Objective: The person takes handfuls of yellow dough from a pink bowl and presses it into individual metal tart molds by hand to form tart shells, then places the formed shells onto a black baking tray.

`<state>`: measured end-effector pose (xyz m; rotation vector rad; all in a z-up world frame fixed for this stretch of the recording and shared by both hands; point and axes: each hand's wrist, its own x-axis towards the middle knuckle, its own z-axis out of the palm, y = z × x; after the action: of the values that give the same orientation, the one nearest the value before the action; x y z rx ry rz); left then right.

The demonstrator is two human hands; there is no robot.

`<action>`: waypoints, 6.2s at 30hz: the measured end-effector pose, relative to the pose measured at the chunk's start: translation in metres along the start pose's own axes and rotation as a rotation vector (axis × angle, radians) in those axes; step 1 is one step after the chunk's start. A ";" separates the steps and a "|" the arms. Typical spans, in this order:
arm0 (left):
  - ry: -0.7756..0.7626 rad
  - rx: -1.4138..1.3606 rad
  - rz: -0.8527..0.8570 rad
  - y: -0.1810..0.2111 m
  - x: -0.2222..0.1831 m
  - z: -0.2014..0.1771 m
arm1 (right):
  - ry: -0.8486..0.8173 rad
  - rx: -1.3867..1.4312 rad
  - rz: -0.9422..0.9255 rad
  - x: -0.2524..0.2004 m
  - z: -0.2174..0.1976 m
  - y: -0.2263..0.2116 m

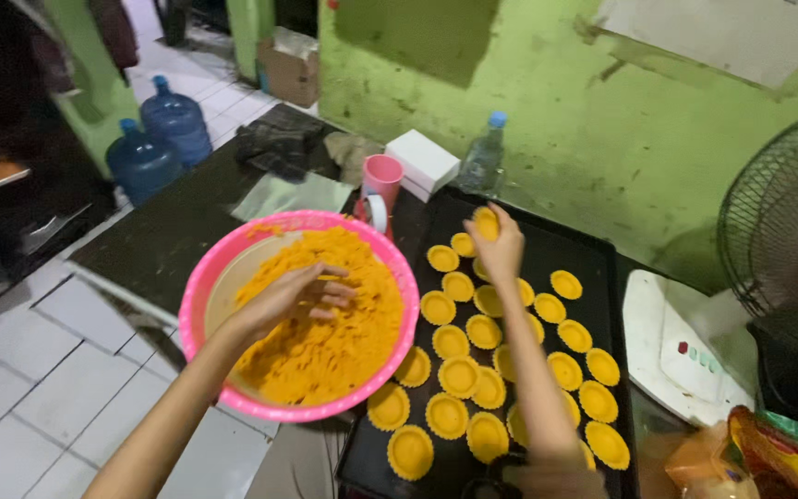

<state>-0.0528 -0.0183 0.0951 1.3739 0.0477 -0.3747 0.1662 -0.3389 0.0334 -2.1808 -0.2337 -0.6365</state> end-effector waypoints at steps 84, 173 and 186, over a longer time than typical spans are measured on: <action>0.279 -0.455 0.064 -0.034 0.026 -0.029 | -0.911 0.719 -0.198 -0.125 0.017 -0.206; 0.614 0.854 0.600 -0.037 0.016 -0.032 | -0.460 0.239 -0.133 -0.139 0.057 -0.242; 0.577 0.795 0.550 -0.025 0.008 -0.022 | -0.415 0.151 -0.117 -0.138 0.077 -0.215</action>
<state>-0.0485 -0.0028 0.0651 2.1620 -0.0085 0.5366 -0.0038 -0.1358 0.0667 -2.1436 -0.6105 -0.2122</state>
